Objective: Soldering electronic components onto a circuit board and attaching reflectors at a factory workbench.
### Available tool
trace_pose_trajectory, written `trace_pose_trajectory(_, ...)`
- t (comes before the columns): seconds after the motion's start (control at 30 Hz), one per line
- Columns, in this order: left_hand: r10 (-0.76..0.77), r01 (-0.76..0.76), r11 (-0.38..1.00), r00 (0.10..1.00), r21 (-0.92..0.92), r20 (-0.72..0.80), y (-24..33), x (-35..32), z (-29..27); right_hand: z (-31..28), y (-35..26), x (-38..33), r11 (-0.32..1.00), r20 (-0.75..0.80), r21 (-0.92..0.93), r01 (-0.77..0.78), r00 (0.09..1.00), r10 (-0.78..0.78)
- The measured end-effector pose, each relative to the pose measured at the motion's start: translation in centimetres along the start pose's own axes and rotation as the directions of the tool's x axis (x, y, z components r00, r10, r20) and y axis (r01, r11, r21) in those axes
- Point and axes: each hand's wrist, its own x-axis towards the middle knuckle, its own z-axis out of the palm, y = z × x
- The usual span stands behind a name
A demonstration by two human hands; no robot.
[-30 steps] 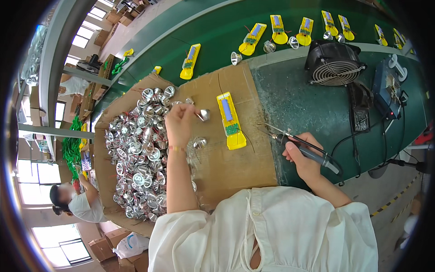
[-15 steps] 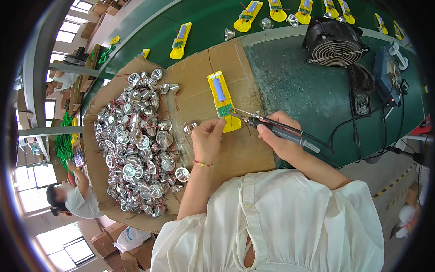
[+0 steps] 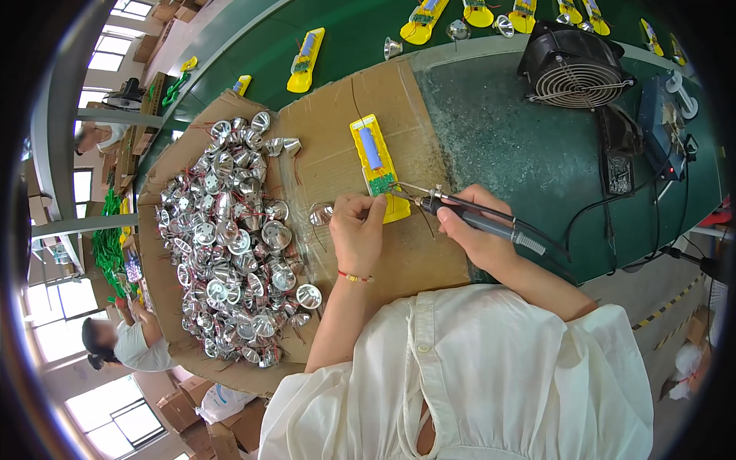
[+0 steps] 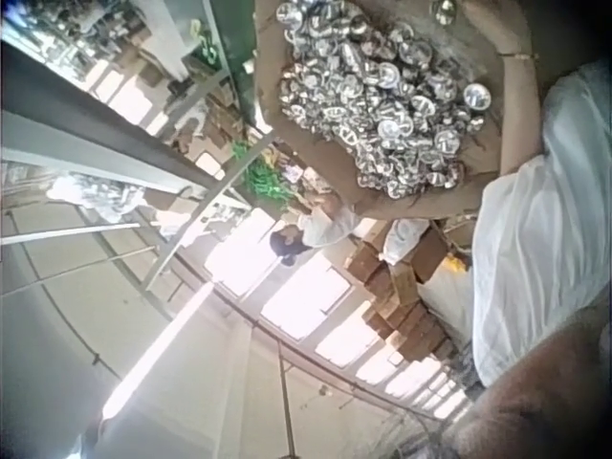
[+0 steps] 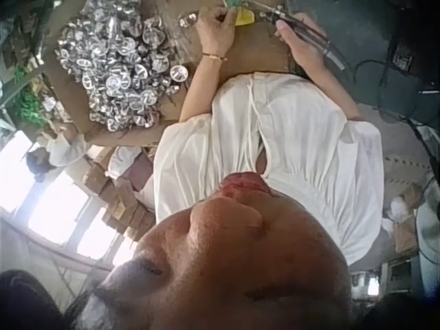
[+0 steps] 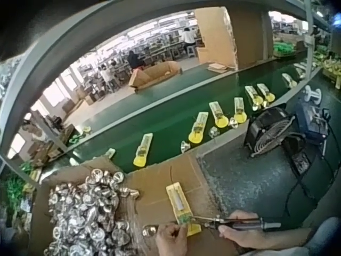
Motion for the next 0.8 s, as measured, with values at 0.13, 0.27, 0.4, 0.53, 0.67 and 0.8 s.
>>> trace_pose_trajectory(0.13,0.054,-0.054,0.999,0.997,0.009,-0.050,-0.4,-0.1,0.4,0.0,0.0,0.1,1.000,0.010,0.006,-0.022,1.000,0.022)
trace_pose_trajectory(0.27,0.000,0.000,1.000,1.000,0.000,-0.025,-0.1,-0.1,0.4,-0.3,-0.2,-0.2,0.987,-0.036,0.152,-0.055,0.997,0.062)
trace_pose_trajectory(0.4,-0.002,0.003,1.000,1.000,0.009,-0.023,0.1,0.0,0.2,-0.8,-0.5,-0.4,0.991,-0.042,0.137,-0.012,0.999,0.018)
trace_pose_trajectory(0.53,-0.023,0.023,1.000,1.000,0.000,-0.021,0.2,0.1,0.1,-0.8,-0.3,-0.1,0.991,-0.032,0.133,-0.023,0.999,0.028)
trace_pose_trajectory(0.67,-0.072,0.072,0.996,0.997,-0.054,0.000,-0.2,0.2,0.1,-0.4,-0.3,-0.1,0.989,-0.005,0.141,-0.038,0.999,0.039)
trace_pose_trajectory(0.8,-0.120,0.126,0.985,0.991,-0.119,0.055,-1.0,0.6,0.0,-0.1,0.2,0.4,0.991,0.007,0.119,-0.061,0.998,0.061)
